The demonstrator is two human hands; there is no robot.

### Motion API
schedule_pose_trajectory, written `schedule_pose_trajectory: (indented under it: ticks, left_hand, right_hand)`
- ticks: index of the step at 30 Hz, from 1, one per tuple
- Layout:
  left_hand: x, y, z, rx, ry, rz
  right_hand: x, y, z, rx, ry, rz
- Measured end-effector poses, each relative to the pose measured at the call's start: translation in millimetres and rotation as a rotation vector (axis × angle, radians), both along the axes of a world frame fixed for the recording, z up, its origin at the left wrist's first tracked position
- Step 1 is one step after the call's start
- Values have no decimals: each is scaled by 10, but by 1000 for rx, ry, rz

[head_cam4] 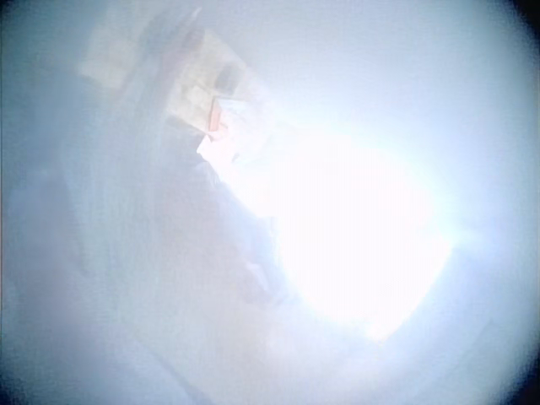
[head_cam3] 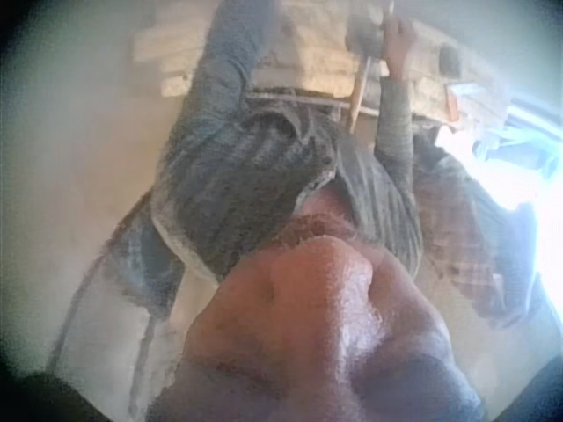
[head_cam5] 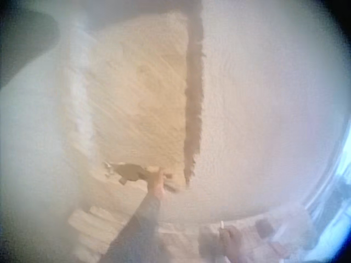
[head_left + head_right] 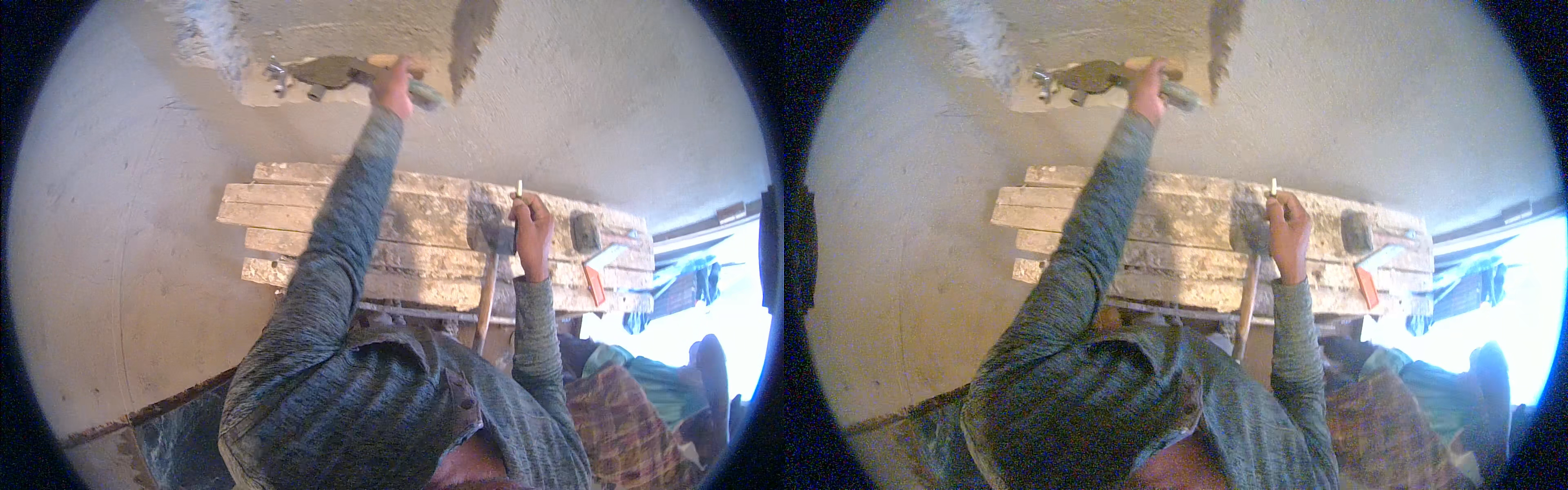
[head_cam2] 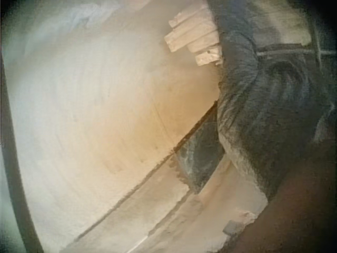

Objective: The person wraps a small wooden piece with string, secures it to a wall area, and then moves to a workbench to handle a trowel and plaster a wall section.

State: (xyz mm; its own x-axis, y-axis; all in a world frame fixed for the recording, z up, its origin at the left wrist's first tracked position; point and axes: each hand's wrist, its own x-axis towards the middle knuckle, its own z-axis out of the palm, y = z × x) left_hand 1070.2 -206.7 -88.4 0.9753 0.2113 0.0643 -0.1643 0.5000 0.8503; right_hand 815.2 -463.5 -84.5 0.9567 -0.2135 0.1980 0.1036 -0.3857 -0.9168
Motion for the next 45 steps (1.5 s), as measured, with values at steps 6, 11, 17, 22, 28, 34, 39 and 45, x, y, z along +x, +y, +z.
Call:
schedule_pose_trajectory:
  ticks: [6, 11, 17, 22, 28, 34, 39, 45]
  left_hand:
    - [445, 412, -283, 712, -321, 182]
    - [311, 517, -130, 1500, -494, 416]
    - [139, 525, -130, 1694, -349, 366]
    - [101, 576, -218, 1672, -513, 353]
    - [-335, 45, 200, -44, 380, 215]
    - [-562, 296, -195, 20, 258, 154]
    - [-1309, -110, -566, 589, 199, -112]
    - [-1452, -185, -1091, 1234, 100, -115]
  right_hand:
    - [-157, -259, -96, 37, 40, -109]
    - [-305, -622, -271, 40, 82, -219]
    - [-566, -822, -586, 78, 180, -322]
    - [-846, -607, -688, -135, 298, -291]
    - [-1204, -798, -791, -185, 353, -385]
    - [-1317, -1157, -800, -166, 340, -578]
    - [-1399, -1859, -848, -111, 248, -802]
    - [-1810, -2857, -1426, -177, 55, -972]
